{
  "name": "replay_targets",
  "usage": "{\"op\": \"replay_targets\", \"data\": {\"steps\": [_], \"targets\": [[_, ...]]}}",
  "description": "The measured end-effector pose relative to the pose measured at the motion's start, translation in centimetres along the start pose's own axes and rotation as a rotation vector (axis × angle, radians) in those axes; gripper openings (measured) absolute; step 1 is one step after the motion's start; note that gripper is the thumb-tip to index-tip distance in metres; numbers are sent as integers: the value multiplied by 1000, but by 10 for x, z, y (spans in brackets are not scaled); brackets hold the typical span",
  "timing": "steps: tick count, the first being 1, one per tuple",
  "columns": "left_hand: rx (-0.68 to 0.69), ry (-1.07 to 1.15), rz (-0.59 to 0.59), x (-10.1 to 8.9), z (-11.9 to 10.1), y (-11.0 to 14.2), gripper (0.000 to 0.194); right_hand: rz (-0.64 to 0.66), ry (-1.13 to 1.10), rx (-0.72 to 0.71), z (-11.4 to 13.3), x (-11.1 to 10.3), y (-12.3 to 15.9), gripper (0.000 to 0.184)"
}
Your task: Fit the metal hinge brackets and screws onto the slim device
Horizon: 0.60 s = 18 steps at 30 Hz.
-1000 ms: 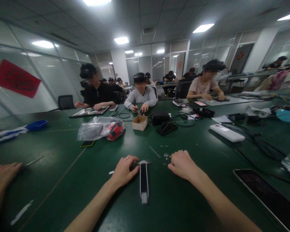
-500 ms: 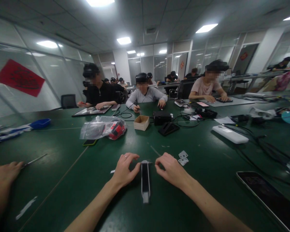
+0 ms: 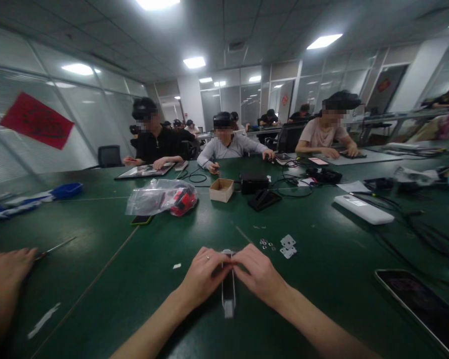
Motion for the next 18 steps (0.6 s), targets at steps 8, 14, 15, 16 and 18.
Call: {"op": "replay_targets", "data": {"steps": [8,14,15,16,18], "targets": [[-11,0,-31,0,2,0,8,-5,-29,9,-1,0,2,16],[-26,-14,-56,-2,1,-2,9,-1,-47,9,4,-1,-2,19],[-29,-19,-56,-2,1,-2,8,-2,-52,12,4,-2,-3,20],[-33,-23,-56,-2,1,-2,8,2,-57,14,5,-2,-4,21],[-44,-32,-50,-3,1,-2,8,20,-65,12,6,-2,-5,23]]}}
Point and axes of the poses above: each hand's wrist, its own y-axis away from the middle knuckle, its own x-axis out of the palm, z = x × y, the point moved 2 cm from there along -y, towards the middle knuckle, and after that the axes turned 8 degrees about -x, right-handed, at the moved point
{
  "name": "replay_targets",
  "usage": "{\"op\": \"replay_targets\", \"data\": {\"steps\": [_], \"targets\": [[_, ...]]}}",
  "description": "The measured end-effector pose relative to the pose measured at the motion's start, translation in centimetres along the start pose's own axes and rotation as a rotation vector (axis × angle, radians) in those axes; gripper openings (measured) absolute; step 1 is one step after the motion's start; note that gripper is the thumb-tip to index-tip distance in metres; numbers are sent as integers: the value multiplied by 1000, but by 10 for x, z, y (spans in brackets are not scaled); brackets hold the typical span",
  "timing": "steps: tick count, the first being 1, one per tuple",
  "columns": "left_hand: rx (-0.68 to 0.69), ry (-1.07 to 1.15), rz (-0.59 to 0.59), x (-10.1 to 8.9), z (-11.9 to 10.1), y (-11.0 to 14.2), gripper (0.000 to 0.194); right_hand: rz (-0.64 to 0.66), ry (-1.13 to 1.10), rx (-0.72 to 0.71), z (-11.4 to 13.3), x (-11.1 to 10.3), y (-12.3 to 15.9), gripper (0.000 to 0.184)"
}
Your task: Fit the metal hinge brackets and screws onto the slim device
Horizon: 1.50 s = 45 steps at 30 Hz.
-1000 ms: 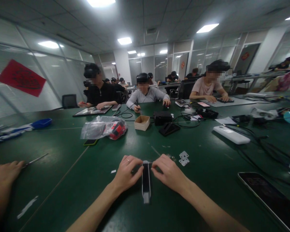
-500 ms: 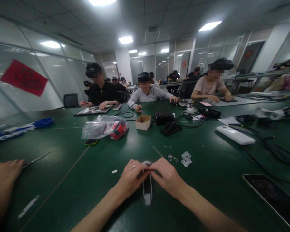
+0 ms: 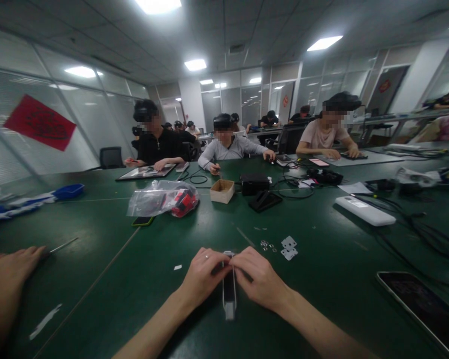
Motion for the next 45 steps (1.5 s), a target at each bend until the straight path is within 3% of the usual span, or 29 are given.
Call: {"op": "replay_targets", "data": {"steps": [12,18,21,24,32,45], "targets": [[-35,-42,12,-1,10,-1,11,33,58,-4,-2,1,3,27],[-214,-106,183,-13,39,-7,11,60,158,260,-21,-3,9,19],[-296,-48,267,-16,51,-7,11,119,191,427,-31,-3,14,20],[-356,8,348,-14,58,-6,12,188,189,504,-36,0,17,20],[-356,39,370,-9,54,-4,12,260,172,456,-33,3,15,18],[-358,29,363,-4,50,-5,11,271,161,436,-35,5,16,17]]}}
Point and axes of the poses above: each hand's wrist, its own y-axis away from the middle knuckle, its own x-axis out of the palm, z = x × y, the point moved 2 cm from there along -y, towards the middle knuckle, and after that the axes turned 8 degrees about -x, right-handed, at the moved point
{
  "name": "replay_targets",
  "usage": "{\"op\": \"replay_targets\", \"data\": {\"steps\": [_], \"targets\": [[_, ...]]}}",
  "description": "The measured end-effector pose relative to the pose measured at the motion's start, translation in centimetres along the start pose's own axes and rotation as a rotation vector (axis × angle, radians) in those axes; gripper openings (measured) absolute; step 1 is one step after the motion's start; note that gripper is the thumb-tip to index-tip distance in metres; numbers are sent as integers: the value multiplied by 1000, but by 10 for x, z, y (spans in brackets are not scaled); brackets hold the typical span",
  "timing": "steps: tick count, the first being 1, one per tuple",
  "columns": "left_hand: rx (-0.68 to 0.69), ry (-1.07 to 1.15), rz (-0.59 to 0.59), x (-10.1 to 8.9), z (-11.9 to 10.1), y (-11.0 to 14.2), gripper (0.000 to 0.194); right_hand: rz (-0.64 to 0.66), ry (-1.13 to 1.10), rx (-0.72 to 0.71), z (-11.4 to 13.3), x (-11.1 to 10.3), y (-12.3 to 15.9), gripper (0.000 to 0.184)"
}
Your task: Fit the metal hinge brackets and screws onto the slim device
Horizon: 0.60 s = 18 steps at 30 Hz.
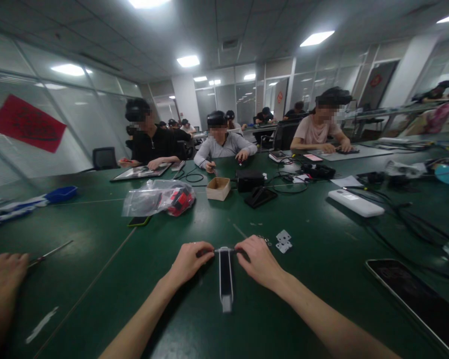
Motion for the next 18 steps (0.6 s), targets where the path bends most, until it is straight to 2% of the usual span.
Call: {"op": "replay_targets", "data": {"steps": [18], "targets": [[31,-33,-37,5,0,-1,12,-25,0,-16,3,-2,-1,17]]}}
Point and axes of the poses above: each hand's wrist, its own y-axis away from the middle knuckle, its own x-axis out of the palm, z = x × y, the point moved 2 cm from there along -y, towards the middle knuckle, and after that the axes turned 8 degrees about -x, right-handed, at the moved point
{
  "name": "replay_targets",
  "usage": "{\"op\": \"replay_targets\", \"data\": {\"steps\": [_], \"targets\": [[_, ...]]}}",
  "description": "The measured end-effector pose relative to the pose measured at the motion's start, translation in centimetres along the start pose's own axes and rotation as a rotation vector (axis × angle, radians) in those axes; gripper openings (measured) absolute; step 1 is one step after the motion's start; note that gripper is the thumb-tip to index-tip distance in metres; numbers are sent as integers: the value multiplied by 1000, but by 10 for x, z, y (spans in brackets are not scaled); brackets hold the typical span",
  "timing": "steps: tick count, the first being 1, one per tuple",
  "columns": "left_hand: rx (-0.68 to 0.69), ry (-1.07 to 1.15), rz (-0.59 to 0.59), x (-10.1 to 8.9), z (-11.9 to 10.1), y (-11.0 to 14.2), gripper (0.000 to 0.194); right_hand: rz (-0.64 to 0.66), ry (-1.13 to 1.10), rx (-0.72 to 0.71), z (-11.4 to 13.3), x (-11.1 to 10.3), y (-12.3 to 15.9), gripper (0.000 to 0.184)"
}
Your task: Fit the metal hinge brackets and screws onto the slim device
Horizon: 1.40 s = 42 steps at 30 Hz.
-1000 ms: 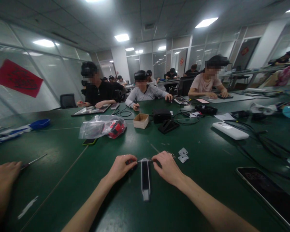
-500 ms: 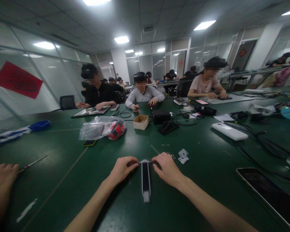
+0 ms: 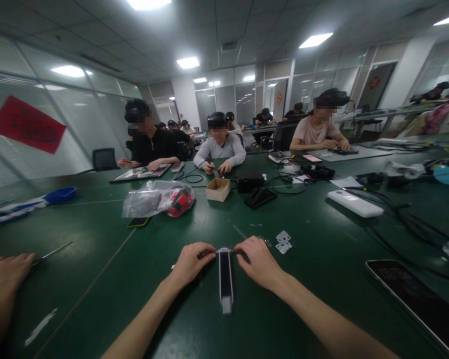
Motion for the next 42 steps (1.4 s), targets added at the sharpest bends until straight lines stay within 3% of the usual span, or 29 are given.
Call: {"op": "replay_targets", "data": {"steps": [11,18,21,25,31,42], "targets": [[-7,-14,-3,1,0,0,13,-4,39,-30,-2,0,0,17],[3,-60,3,1,3,1,20,-118,202,15,-35,-34,1,22],[13,-76,8,1,2,2,21,-63,286,57,-56,-48,6,23],[20,-84,0,-2,-3,3,22,49,316,84,-70,-50,12,26],[15,-97,-18,-5,-7,4,23,146,280,68,-66,-38,13,27],[-33,-117,30,-5,-9,4,25,229,309,175,-66,-34,7,29]]}}
Point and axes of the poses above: each hand's wrist, its own y-axis away from the middle knuckle, its own x-axis out of the palm, z = x × y, the point moved 2 cm from there along -y, towards the middle knuckle, and after that the axes turned 8 degrees about -x, right-handed, at the moved point
